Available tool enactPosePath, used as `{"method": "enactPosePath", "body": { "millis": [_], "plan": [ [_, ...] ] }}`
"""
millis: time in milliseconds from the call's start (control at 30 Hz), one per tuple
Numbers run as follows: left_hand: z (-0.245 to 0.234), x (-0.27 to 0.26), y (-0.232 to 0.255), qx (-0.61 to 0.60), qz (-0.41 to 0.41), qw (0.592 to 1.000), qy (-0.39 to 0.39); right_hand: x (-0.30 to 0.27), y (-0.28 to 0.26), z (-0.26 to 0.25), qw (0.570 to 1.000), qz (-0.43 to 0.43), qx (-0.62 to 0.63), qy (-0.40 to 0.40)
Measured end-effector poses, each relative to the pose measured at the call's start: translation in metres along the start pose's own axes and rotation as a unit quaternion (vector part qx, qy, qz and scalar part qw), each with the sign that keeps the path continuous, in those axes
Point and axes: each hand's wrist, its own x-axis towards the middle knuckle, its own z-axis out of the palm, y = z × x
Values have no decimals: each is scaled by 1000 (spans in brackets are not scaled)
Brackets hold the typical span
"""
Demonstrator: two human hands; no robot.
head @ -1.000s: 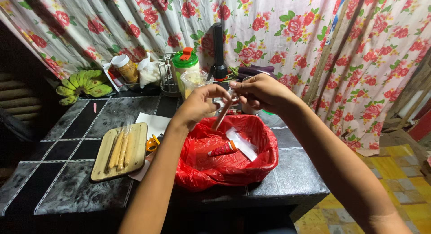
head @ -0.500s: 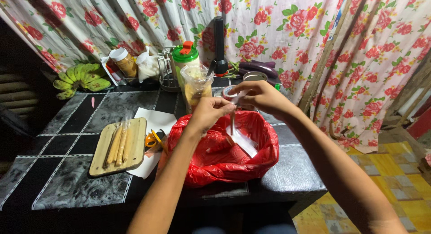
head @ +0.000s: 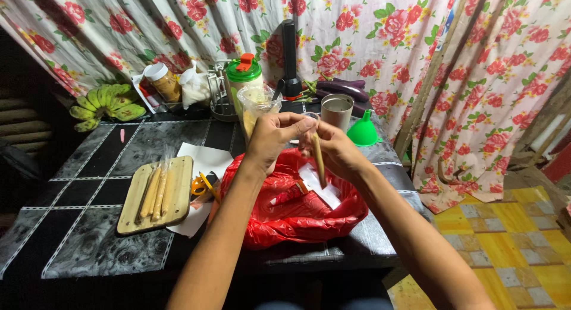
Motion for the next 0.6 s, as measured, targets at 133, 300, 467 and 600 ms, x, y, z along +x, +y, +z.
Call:
{"method": "enactPosePath", "body": {
  "millis": [133, 300, 467, 600],
  "plan": [
    [-3, 5, 1, 19, 32, 999, 24, -8, -5, 12, 982, 24, -145, 114],
    [7, 12, -5, 181, 112, 970, 117, -43, 8, 45, 922, -96, -222, 303],
    [24, 8, -14, 211, 90, 964, 134, -37, 21, 70, 975, 20, -28, 219],
    [18, 3, -15, 124, 36, 985, 114, -29, 6, 76, 976, 8, 7, 217]
  ]
}}
